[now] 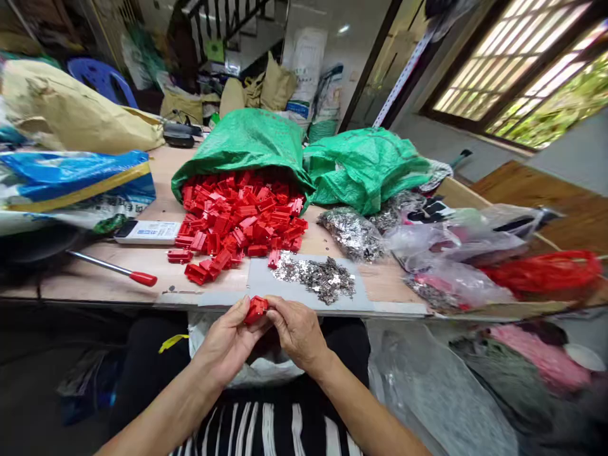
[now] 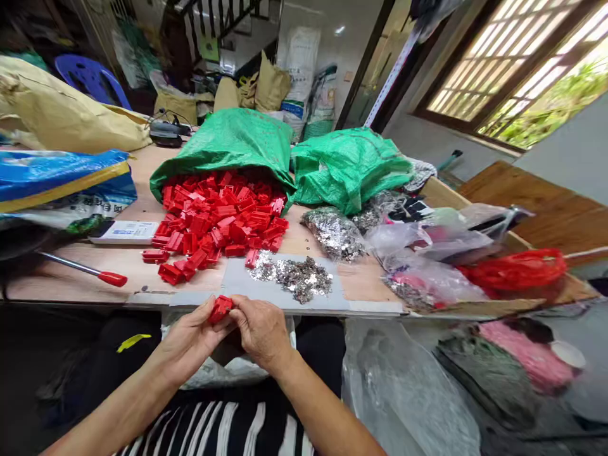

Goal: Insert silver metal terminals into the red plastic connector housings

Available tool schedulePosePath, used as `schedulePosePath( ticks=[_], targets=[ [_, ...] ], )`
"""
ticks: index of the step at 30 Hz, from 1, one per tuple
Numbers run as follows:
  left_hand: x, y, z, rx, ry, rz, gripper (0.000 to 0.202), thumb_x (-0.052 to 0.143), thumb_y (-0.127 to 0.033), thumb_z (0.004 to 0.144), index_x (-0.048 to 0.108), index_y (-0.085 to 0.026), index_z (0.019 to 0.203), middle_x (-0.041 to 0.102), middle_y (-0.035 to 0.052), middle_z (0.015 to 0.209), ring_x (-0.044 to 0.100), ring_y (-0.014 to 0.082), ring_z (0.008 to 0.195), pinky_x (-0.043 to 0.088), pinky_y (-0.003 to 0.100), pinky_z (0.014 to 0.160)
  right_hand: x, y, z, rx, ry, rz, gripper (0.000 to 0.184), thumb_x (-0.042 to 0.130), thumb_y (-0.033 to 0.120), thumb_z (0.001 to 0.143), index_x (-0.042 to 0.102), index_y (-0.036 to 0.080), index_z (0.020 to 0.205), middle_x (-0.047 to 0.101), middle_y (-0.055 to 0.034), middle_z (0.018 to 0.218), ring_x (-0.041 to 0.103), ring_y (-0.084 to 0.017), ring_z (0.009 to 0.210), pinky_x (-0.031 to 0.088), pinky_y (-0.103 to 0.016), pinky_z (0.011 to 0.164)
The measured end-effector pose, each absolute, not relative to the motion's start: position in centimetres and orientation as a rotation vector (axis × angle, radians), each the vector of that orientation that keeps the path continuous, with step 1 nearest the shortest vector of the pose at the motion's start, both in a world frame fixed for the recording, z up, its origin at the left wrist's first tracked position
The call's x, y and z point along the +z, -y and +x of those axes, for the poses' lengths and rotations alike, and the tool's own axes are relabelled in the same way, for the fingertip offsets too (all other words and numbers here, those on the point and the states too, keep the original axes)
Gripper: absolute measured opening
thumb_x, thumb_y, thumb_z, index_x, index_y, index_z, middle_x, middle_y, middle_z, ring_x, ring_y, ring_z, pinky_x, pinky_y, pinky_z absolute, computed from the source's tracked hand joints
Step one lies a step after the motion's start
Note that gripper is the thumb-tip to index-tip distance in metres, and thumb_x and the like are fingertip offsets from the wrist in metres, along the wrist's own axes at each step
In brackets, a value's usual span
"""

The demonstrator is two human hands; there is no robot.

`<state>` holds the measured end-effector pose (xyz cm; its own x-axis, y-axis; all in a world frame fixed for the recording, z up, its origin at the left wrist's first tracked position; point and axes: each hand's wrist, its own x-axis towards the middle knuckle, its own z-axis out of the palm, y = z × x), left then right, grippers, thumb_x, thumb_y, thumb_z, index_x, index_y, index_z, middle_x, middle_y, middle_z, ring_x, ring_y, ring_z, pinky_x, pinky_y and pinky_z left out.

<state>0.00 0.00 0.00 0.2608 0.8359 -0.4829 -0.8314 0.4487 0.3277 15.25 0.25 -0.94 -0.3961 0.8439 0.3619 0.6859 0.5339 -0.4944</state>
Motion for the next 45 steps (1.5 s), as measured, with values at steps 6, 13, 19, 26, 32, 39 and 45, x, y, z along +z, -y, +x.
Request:
schedulePosePath(
  ticks=[6, 13, 19, 26, 32, 39, 45],
  targets=[
    [-0.2, 0.0, 0.6, 1.165, -0.691, -0.008, 0.029, 0.043, -0.009, 0.093, 0.068, -0.006, 0.080, 0.071, 0.0130, 0.084, 0.070, 0.0172, 0.075, 0.058, 0.033, 0.080, -1.1, -0.3, 15.1, 0.358, 2.188, -1.266, 0.038, 0.030, 0.041, 0.100, 0.059, 0.019, 0.111, 0.071, -0.0074, 0.091, 0.064, -0.019, 0.079, 0.043, -0.028, 0.074],
    [-1.0, 0.1, 0.7, 1.164, -0.698, 0.051, 0.016, 0.053, -0.012, 0.089, 0.066, -0.010, 0.080, 0.073, 0.0111, 0.089, 0.071, 0.0205, 0.086, 0.053, 0.038, 0.091, -1.6, -0.9, 15.0, 0.768, 1.902, -1.373, 0.038, 0.030, 0.040, 0.100, 0.063, 0.023, 0.106, 0.065, 0.0008, 0.070, 0.061, -0.013, 0.064, 0.040, -0.022, 0.061],
    [-4.3, 1.2, -0.3, 0.903, -0.910, 0.334, 0.020, 0.073, -0.033, 0.076, 0.061, -0.017, 0.073, 0.071, 0.0072, 0.088, 0.066, 0.0259, 0.099, 0.046, 0.044, 0.095, -1.8, -4.4, 16.3, 0.477, 1.912, -1.727, 0.026, 0.047, 0.039, 0.093, 0.056, 0.022, 0.111, 0.066, -0.0010, 0.082, 0.063, -0.018, 0.076, 0.040, -0.025, 0.067],
    [-6.4, 1.5, -0.7, 0.730, -1.074, 0.724, 0.048, 0.078, -0.039, 0.066, 0.067, -0.023, 0.110, 0.054, 0.0119, 0.137, 0.035, 0.0309, 0.136, 0.029, 0.044, 0.109, -2.1, -9.1, 14.7, 0.090, 2.006, -2.010, 0.031, 0.052, 0.050, 0.089, 0.055, 0.020, 0.097, 0.067, -0.0064, 0.090, 0.062, -0.019, 0.081, 0.039, -0.026, 0.069],
    [-5.7, 0.8, -0.9, 0.738, -1.052, 0.805, 0.041, 0.077, -0.045, 0.065, 0.069, -0.020, 0.097, 0.068, 0.0109, 0.112, 0.055, 0.0299, 0.116, 0.037, 0.043, 0.102, -1.5, -10.7, 13.6, 0.033, 2.039, -2.127, 0.026, 0.045, 0.042, 0.092, 0.057, 0.020, 0.096, 0.068, -0.0071, 0.086, 0.063, -0.020, 0.078, 0.038, -0.027, 0.068],
    [-3.7, 0.3, -1.5, 0.853, -0.835, 0.616, 0.037, 0.066, -0.039, 0.081, 0.062, -0.019, 0.112, 0.070, 0.0113, 0.105, 0.064, 0.0250, 0.103, 0.044, 0.040, 0.096, 0.0, -7.7, 14.5, 0.520, 1.861, -1.899, 0.024, 0.049, 0.039, 0.089, 0.056, 0.019, 0.078, 0.060, -0.0001, 0.071, 0.052, -0.013, 0.066, 0.032, -0.024, 0.061],
    [-2.4, -0.2, -1.2, 1.040, -0.712, 0.350, 0.044, 0.061, -0.036, 0.086, 0.050, -0.024, 0.127, 0.066, 0.0091, 0.120, 0.062, 0.0234, 0.111, 0.046, 0.039, 0.097, -0.9, -2.6, 14.9, 1.547, 1.731, -1.238, 0.026, 0.051, 0.041, 0.087, 0.055, 0.016, 0.077, 0.055, 0.0024, 0.069, 0.048, -0.011, 0.064, 0.037, -0.021, 0.059]
  ],
)
